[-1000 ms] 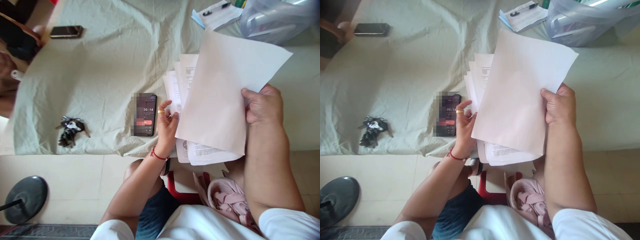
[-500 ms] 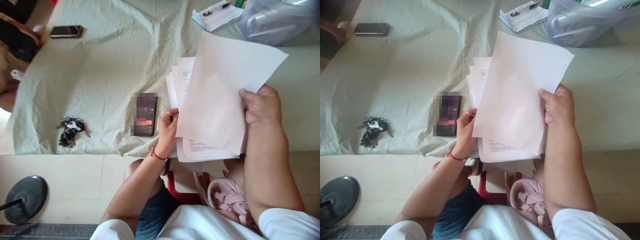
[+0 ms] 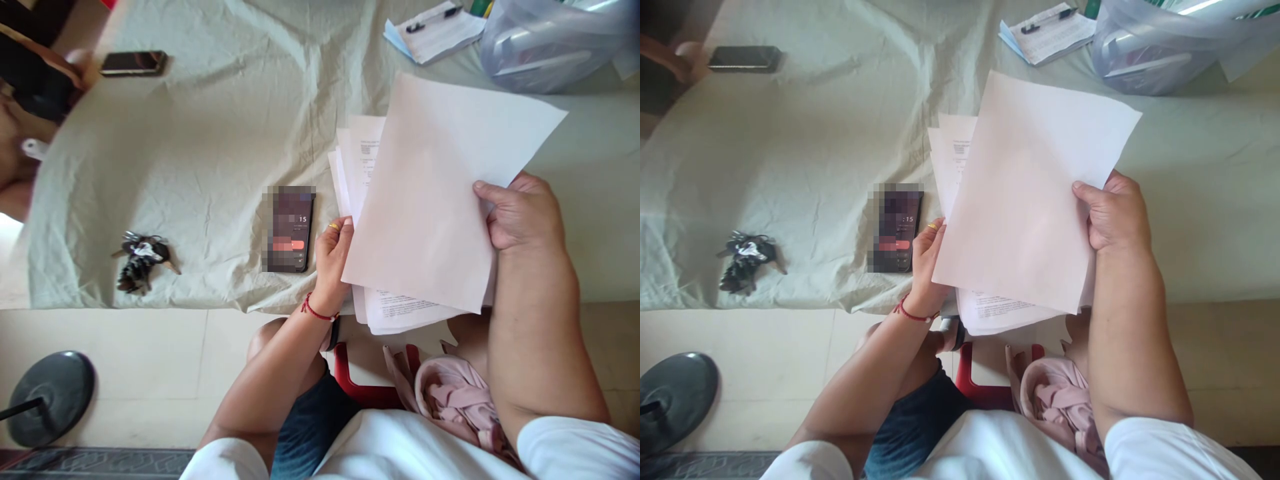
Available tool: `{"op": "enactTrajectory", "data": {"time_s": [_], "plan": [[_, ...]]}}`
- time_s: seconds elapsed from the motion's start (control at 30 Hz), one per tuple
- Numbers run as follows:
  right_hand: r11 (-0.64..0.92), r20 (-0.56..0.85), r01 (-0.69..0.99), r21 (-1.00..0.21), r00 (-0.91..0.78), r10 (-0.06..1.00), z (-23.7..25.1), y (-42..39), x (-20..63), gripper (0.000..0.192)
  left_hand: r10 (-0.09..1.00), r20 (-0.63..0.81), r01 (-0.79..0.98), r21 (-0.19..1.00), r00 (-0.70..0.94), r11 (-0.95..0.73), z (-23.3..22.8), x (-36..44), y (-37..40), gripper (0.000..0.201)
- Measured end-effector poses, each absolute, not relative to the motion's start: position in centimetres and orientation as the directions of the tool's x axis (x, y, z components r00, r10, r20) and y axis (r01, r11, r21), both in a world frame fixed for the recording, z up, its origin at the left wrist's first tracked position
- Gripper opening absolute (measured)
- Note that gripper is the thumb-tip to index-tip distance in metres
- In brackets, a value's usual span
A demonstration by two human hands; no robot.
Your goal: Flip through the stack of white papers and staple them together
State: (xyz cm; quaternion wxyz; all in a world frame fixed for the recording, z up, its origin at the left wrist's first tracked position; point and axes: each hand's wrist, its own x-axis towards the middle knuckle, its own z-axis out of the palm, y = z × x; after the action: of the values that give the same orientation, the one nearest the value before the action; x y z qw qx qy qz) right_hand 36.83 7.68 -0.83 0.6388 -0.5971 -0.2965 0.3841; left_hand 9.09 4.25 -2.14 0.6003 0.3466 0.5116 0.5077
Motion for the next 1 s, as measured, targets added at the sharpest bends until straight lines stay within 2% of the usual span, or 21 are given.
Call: {"op": "enactTrajectory", "data": {"time_s": [0.27, 0.43, 0.57, 0.73, 1.0], "plan": [[-0.038, -0.084, -0.093, -0.995, 0.562, 0.823, -0.8, 7.5, 36.5, 0.038, 0.962, -0.259, -0.226, 0.945, -0.085, 0.235, -0.9, 9.6, 4.1, 0.050], [-0.042, -0.076, -0.073, -0.996, 0.572, 0.817, -0.8, 7.6, 36.5, 0.036, 0.958, -0.275, -0.226, 0.941, -0.086, 0.250, -1.3, 9.6, 4.3, 0.035], [-0.041, -0.079, -0.079, -0.996, 0.565, 0.822, -0.9, 7.5, 36.6, 0.039, 0.965, -0.235, -0.172, 0.962, -0.116, 0.213, -2.1, 9.5, 4.4, 0.022], [-0.069, -0.058, -0.003, -0.998, 0.590, 0.805, -1.0, 7.4, 36.8, 0.035, 0.970, -0.198, -0.087, 0.978, -0.144, 0.187, -2.8, 9.4, 4.5, 0.026], [-0.074, -0.053, 0.008, -0.997, 0.606, 0.794, -0.7, 7.5, 36.5, 0.035, 0.966, -0.204, -0.094, 0.977, -0.161, 0.191, -2.8, 9.3, 4.5, 0.032]]}}
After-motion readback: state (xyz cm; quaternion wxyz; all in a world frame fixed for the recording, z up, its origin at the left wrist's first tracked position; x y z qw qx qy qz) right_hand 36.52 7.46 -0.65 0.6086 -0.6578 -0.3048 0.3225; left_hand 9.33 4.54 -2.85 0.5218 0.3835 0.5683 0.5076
